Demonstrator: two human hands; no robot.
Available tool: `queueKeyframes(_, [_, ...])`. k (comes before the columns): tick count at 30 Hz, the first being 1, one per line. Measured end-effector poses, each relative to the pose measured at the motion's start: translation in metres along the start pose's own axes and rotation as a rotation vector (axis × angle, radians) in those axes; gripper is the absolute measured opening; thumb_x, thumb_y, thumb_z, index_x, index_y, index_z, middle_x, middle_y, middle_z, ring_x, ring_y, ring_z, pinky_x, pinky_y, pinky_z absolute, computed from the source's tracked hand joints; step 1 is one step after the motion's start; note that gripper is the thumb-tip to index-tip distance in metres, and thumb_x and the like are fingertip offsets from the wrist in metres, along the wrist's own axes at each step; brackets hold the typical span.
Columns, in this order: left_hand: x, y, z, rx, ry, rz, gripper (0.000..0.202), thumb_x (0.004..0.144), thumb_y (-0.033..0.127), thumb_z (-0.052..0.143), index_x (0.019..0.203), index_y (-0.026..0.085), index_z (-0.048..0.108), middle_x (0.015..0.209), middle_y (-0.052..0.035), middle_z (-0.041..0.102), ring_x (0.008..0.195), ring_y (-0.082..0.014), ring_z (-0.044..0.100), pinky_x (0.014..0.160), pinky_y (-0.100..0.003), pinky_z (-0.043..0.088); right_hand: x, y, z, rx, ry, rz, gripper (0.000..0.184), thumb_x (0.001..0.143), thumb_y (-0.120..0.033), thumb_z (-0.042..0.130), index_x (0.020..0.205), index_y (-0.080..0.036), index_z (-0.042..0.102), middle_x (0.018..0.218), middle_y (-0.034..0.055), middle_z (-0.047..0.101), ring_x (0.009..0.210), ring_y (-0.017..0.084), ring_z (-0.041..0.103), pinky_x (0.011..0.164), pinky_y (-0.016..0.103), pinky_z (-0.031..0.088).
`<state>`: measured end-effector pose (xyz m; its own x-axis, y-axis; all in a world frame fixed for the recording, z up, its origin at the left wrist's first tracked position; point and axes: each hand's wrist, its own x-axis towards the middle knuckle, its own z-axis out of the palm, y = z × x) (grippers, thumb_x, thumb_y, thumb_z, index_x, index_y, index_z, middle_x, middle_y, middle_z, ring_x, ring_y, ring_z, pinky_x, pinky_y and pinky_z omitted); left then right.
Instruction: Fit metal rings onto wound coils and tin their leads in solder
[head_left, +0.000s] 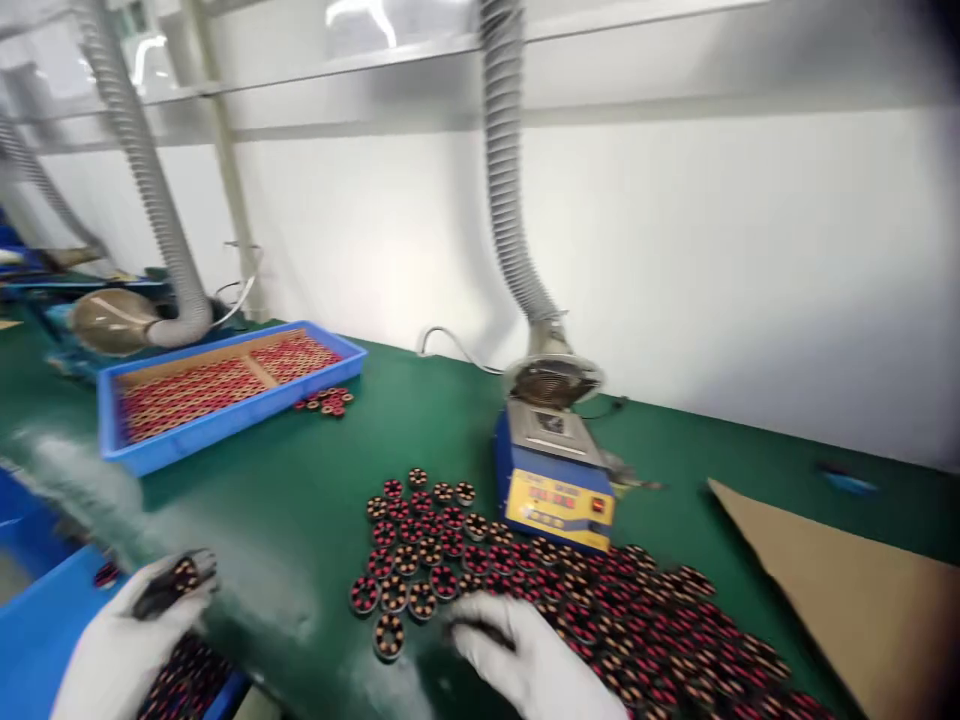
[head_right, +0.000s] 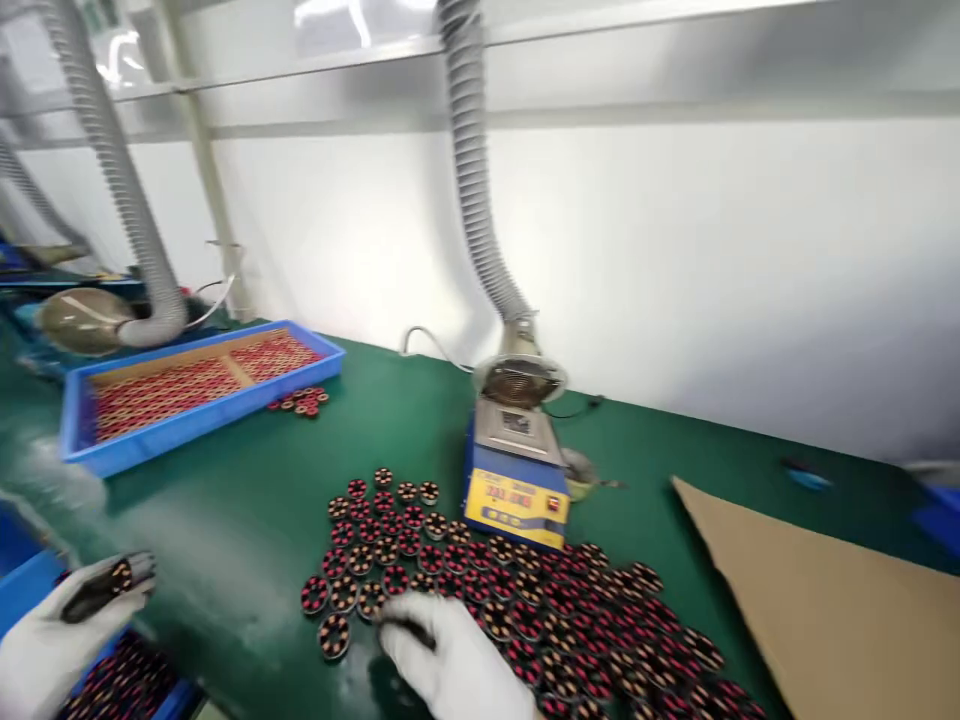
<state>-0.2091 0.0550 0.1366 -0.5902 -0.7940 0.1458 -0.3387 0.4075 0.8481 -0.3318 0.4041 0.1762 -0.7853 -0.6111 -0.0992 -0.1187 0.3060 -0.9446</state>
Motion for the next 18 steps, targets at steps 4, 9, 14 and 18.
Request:
queueKeyframes(4, [-0.033, 0.146, 0.085, -0.189, -0.335, 0.491, 0.035, 0.065, 0.031, 0.067, 0.097, 0.021, 0.057, 0.091, -0.0031, 0.067, 0.083, -0.0207, 0.064, 0.078, -0.033, 0.052, 0.028, -0.059, -0.033, 0.458, 0.113, -0.157, 0.030, 0.077, -0.046, 0.061, 0.093, -0.020, 0.063, 0.095, 0.0035, 0.065, 0.087, 0.019, 0.060, 0.079, 0.030, 0.047])
queueKeyframes(9, [-0.072, 0.255, 0.146, 0.003, 0.009, 1.134, 0.036, 0.065, 0.018, 0.064, 0.099, 0.022, 0.056, 0.090, -0.0065, 0.061, 0.079, -0.0247, 0.059, 0.068, -0.040, 0.052, 0.039, -0.079, -0.056, 0.974, 0.340, -0.354, 0.033, 0.060, -0.038, 0.080, 0.083, -0.023, 0.062, 0.084, -0.0009, 0.065, 0.082, 0.013, 0.060, 0.080, 0.025, 0.047])
queueKeyframes(14, [-0.089, 0.275, 0.185, -0.092, 0.088, 1.179, 0.057, 0.056, 0.010, 0.066, 0.110, 0.022, 0.051, 0.102, -0.0094, 0.059, 0.088, -0.0284, 0.060, 0.072, -0.044, 0.054, 0.037, -0.063, -0.093, 0.967, 0.477, -0.453, 0.033, 0.054, -0.030, 0.084, 0.080, -0.021, 0.066, 0.080, 0.0024, 0.067, 0.074, 0.015, 0.062, 0.072, 0.026, 0.051])
queueKeyframes(18, [-0.090, 0.280, 0.198, -0.401, -0.454, 1.015, 0.081, 0.052, 0.012, 0.072, 0.124, 0.030, 0.039, 0.119, -0.0033, 0.054, 0.100, -0.0208, 0.059, 0.084, -0.029, 0.054, 0.036, -0.053, -0.116, 0.775, 0.502, -0.503, 0.030, 0.049, -0.029, 0.086, 0.069, -0.019, 0.066, 0.066, 0.0019, 0.065, 0.061, 0.015, 0.060, 0.060, 0.025, 0.051])
